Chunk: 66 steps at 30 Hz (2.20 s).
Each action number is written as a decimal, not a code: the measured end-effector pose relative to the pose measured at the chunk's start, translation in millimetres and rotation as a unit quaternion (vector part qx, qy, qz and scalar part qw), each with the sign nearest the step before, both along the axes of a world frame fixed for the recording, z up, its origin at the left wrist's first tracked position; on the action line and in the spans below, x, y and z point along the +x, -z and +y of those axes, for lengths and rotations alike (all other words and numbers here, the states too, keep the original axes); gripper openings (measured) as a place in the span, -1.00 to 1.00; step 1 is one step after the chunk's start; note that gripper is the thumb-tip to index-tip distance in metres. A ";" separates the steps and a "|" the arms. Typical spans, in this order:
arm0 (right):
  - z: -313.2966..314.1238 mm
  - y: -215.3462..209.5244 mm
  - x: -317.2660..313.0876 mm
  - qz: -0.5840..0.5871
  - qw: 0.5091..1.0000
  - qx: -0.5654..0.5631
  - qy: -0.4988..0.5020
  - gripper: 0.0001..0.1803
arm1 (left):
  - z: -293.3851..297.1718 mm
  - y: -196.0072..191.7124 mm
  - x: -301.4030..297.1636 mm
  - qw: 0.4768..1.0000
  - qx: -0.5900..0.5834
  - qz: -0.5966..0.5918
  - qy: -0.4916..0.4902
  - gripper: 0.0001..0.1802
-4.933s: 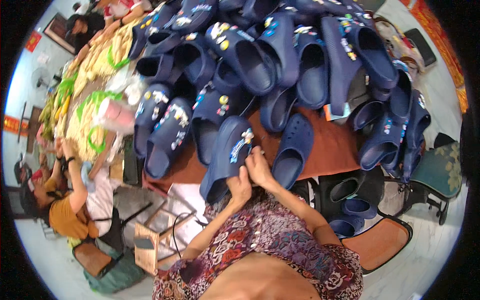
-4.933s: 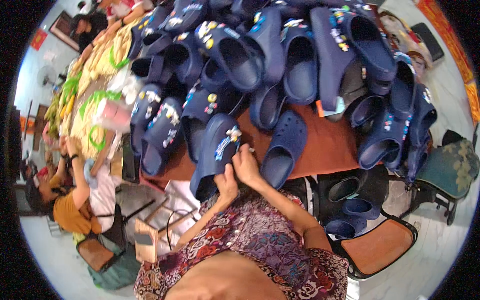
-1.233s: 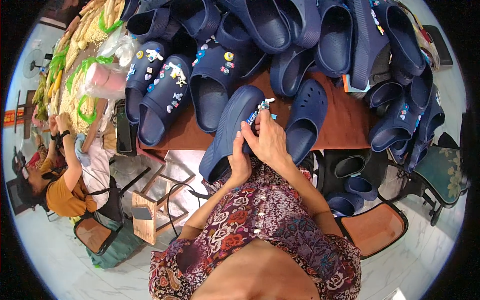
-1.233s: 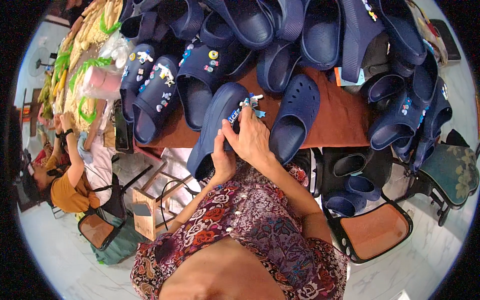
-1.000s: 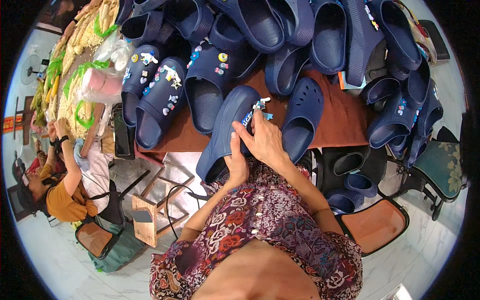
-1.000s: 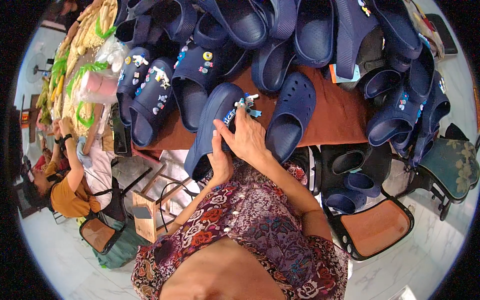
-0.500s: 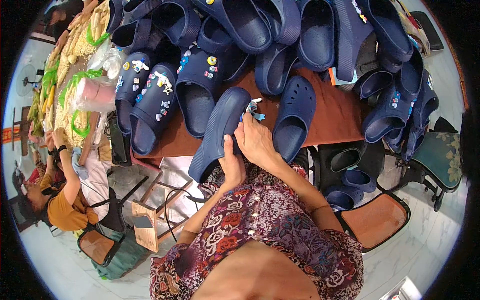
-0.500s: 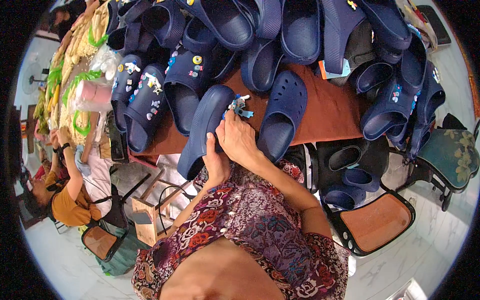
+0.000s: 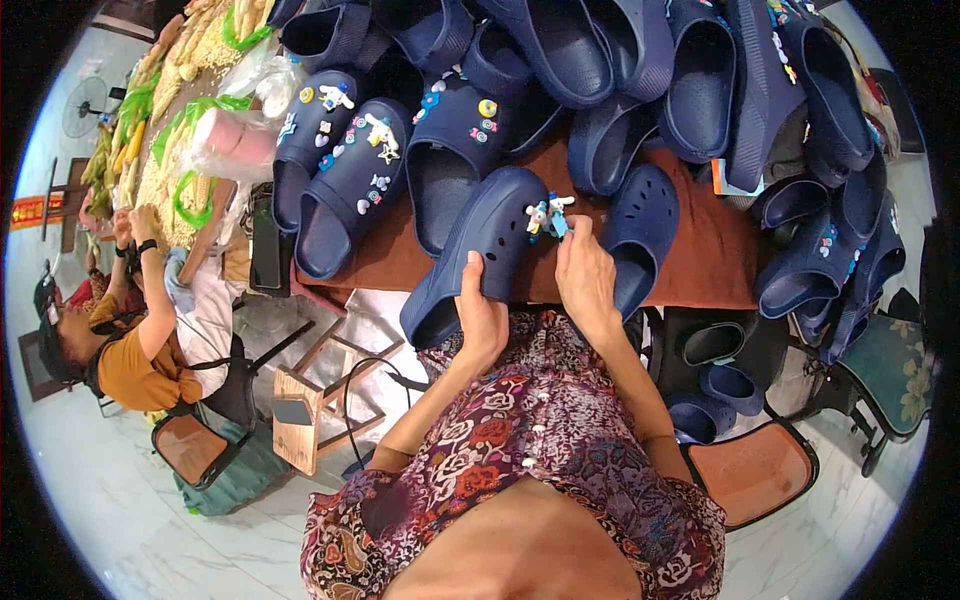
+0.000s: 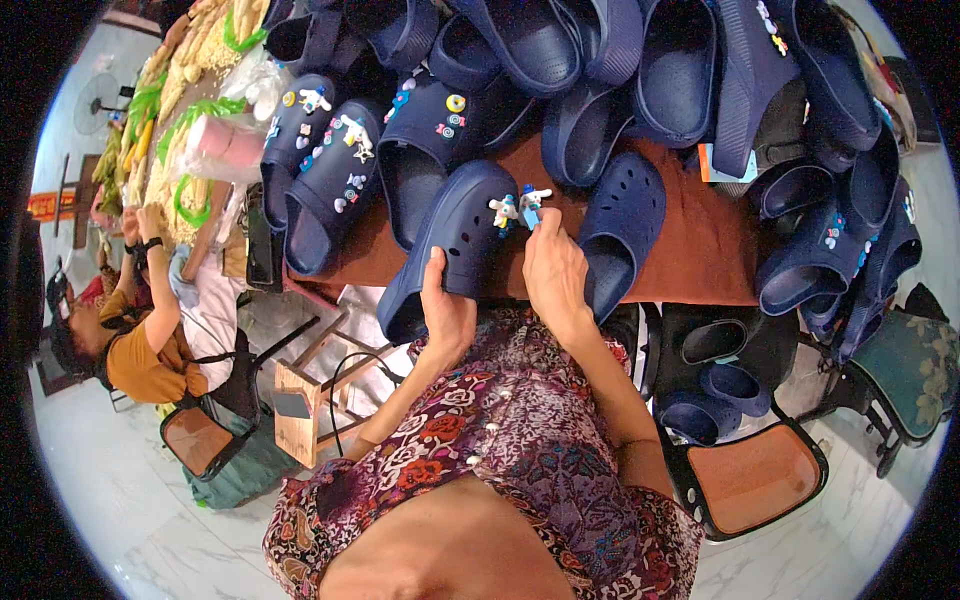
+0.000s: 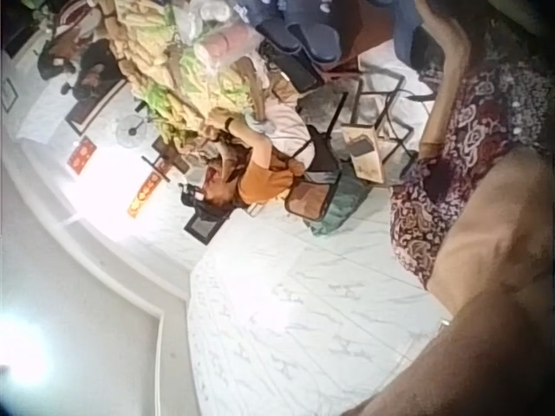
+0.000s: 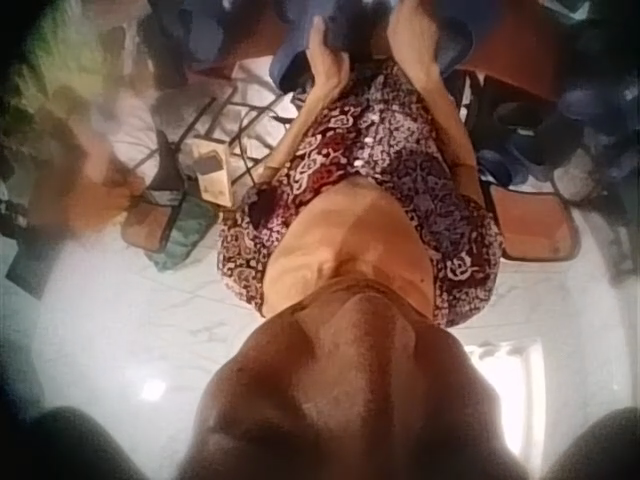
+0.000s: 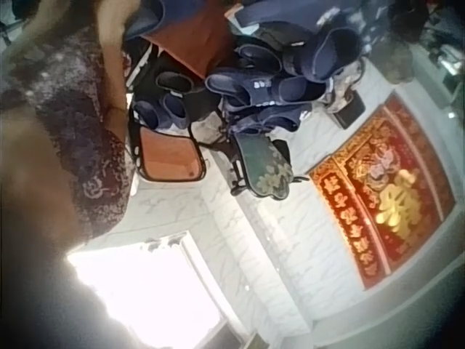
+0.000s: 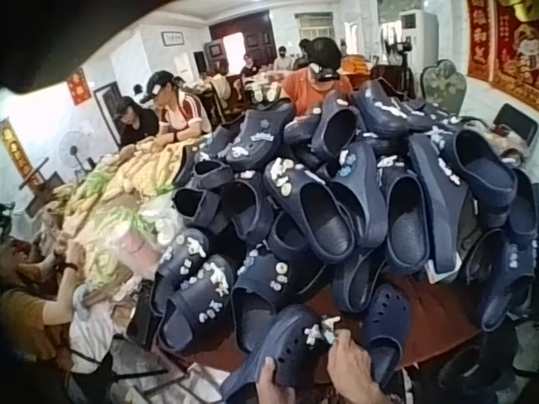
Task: Decorating blue clogs with various cartoon charms.
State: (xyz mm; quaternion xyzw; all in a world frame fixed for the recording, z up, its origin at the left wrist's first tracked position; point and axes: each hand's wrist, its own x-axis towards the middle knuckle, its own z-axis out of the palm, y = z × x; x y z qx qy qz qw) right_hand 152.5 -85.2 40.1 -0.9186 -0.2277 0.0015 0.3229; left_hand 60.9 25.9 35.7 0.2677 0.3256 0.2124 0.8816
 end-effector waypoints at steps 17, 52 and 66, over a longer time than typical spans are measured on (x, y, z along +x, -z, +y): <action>15.8 0.6 7.0 0.021 0.992 0.122 -0.001 -0.67 | -2.9 -3.8 -8.0 0.999 0.034 0.006 0.018 -0.53; 14.5 4.3 13.1 -0.024 0.999 0.045 -0.007 -0.71 | 7.4 2.6 -8.1 0.998 0.033 0.043 0.014 -0.59; 16.8 8.1 -2.1 0.135 0.988 0.078 -0.003 -0.60 | -3.7 -7.5 -4.3 0.998 0.023 0.043 0.034 -0.63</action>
